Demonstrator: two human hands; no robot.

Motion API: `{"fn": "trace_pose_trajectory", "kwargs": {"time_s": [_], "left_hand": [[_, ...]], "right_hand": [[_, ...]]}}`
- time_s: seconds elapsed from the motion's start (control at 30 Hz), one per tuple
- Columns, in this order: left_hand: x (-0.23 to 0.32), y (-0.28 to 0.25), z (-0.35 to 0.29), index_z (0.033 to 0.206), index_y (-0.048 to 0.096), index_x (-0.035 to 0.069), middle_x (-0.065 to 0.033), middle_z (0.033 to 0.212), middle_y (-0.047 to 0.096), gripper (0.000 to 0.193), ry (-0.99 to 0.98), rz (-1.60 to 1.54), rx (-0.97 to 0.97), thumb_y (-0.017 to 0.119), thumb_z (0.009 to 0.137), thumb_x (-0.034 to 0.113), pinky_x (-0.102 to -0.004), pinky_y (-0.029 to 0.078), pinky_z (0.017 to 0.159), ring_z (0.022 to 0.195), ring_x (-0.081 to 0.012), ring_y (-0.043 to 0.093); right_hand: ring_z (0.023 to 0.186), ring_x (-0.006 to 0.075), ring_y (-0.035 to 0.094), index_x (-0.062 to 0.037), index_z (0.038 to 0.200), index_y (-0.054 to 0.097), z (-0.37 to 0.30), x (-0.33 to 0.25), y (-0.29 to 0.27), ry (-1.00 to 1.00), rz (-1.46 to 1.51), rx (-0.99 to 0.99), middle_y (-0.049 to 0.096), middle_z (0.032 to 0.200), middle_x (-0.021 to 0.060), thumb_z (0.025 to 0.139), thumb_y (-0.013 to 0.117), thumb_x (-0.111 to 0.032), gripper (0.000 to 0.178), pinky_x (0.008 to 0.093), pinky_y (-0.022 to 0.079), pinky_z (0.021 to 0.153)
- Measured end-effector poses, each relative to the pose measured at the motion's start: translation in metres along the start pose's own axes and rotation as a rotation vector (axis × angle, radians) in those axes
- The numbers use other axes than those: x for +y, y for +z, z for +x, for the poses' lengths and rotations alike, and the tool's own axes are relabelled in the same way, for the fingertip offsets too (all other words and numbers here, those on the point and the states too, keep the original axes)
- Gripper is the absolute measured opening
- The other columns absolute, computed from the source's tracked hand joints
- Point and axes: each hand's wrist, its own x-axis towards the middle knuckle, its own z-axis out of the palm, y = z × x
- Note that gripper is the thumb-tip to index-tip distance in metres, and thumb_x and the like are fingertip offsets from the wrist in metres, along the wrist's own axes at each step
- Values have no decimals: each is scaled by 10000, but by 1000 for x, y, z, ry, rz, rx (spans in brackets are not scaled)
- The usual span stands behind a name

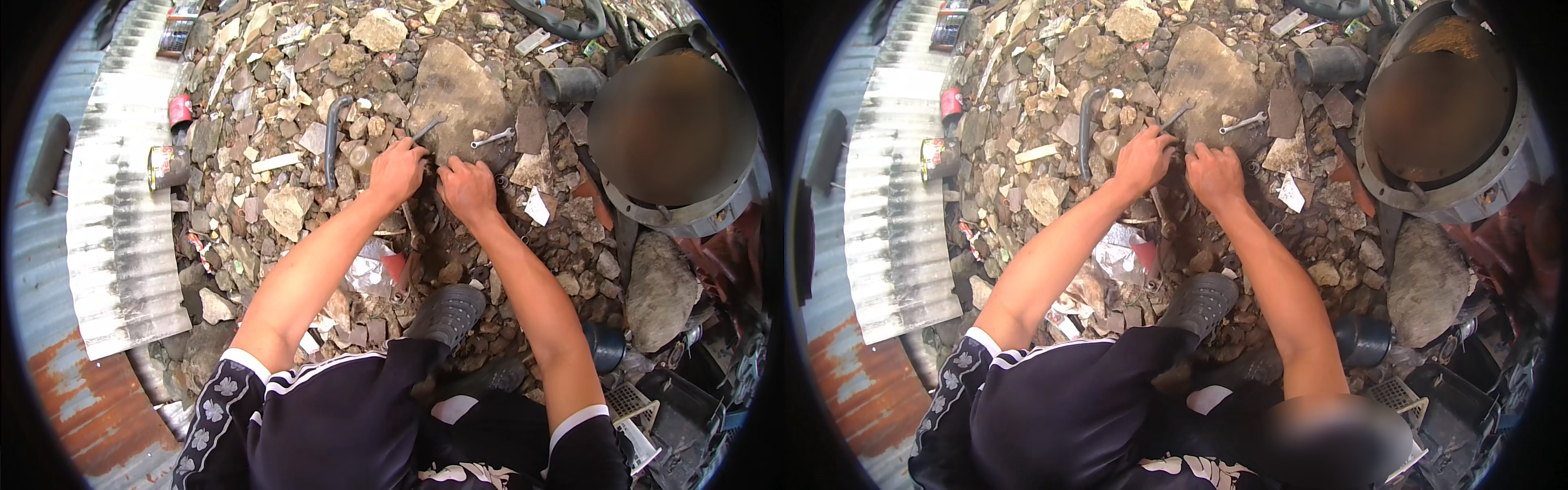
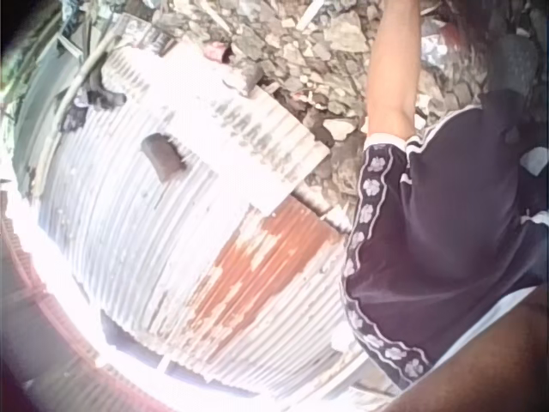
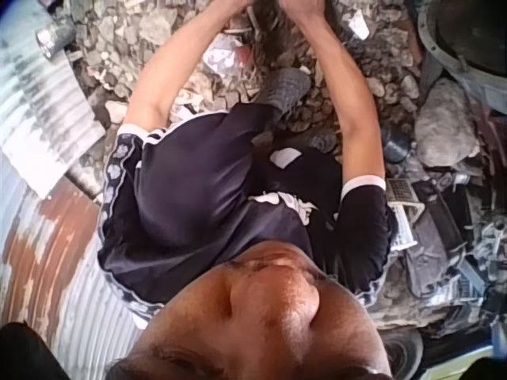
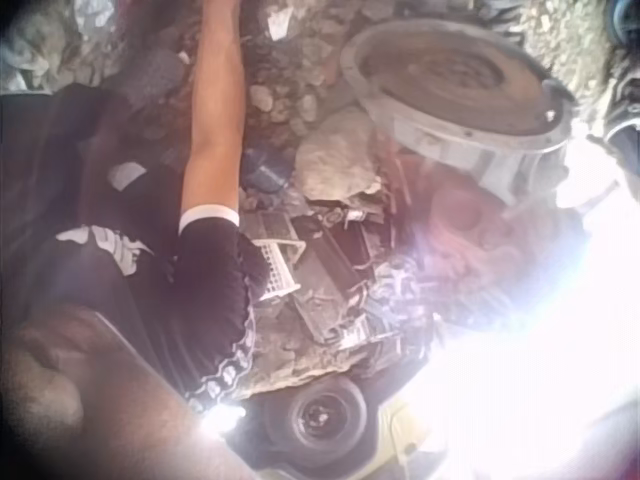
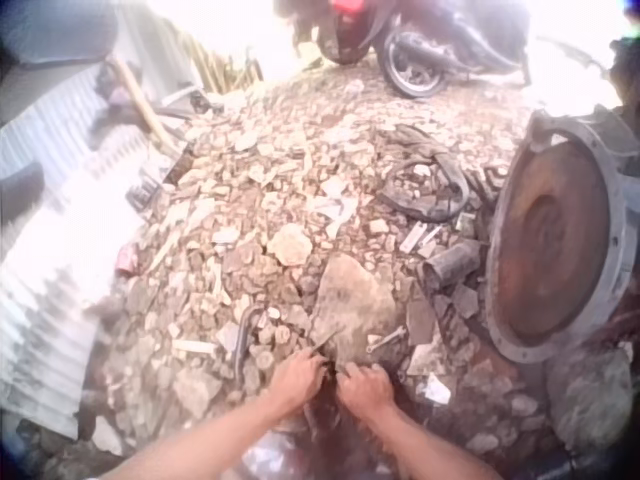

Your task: The person works on a small engine placed on the ground, using a wrench and a screwdriver to adjust and tighten components. The person repeatedly picks up and sets down tools while manipulating parts of the engine.

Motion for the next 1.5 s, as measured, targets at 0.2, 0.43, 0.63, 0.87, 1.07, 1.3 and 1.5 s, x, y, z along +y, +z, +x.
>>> {"fn": "trace_pose_trajectory", "kwargs": {"time_s": [0.2,0.43,0.63,0.87,1.07,1.3,1.5], "left_hand": [[0,16,-3,944,754,33,-163,976,674,183,-71,-13,45,771,851,190,-472,560,840,969,-380,682],[6,23,3,959,772,20,-201,979,701,229,-169,-67,85,797,805,188,-473,557,856,944,-399,692],[8,19,18,894,782,22,-202,975,728,216,-237,-82,18,785,757,189,-467,578,855,934,-381,711],[9,-15,8,847,738,34,-178,959,707,212,-386,-307,207,788,743,212,-430,556,882,925,-354,702],[45,-44,-33,996,639,-11,-133,1057,720,55,-509,-1430,3,635,952,22,-339,601,826,942,-229,740],[143,-125,-32,994,559,71,-97,981,664,237,-151,-1625,-147,767,927,163,-323,550,738,826,-182,657],[272,-236,11,1042,570,37,-108,933,688,180,415,-1379,-392,714,952,96,-287,577,688,780,-146,680]], "right_hand": [[744,337,704,-115,926,772,-31,-19,-42,343,377,114,687,890,73,790,792,-185,154,427,566,680],[743,255,715,-33,983,786,-90,-20,-73,658,618,239,716,874,107,812,802,-81,178,359,555,671],[786,165,697,0,1018,770,-78,-34,-91,852,960,383,727,894,83,866,797,-98,183,317,546,728],[770,111,695,7,1089,740,-78,-38,-110,779,1178,368,717,937,46,922,737,-28,170,249,551,648],[846,137,741,20,1074,707,-83,-17,-175,679,1339,33,753,975,72,929,728,-38,157,270,602,710],[816,104,716,2,1025,683,-114,-25,-324,615,987,-215,749,897,73,878,771,-76,188,270,590,740],[842,123,725,21,1064,670,-173,-53,-466,587,1026,505,738,901,71,884,735,13,192,260,585,703]]}}
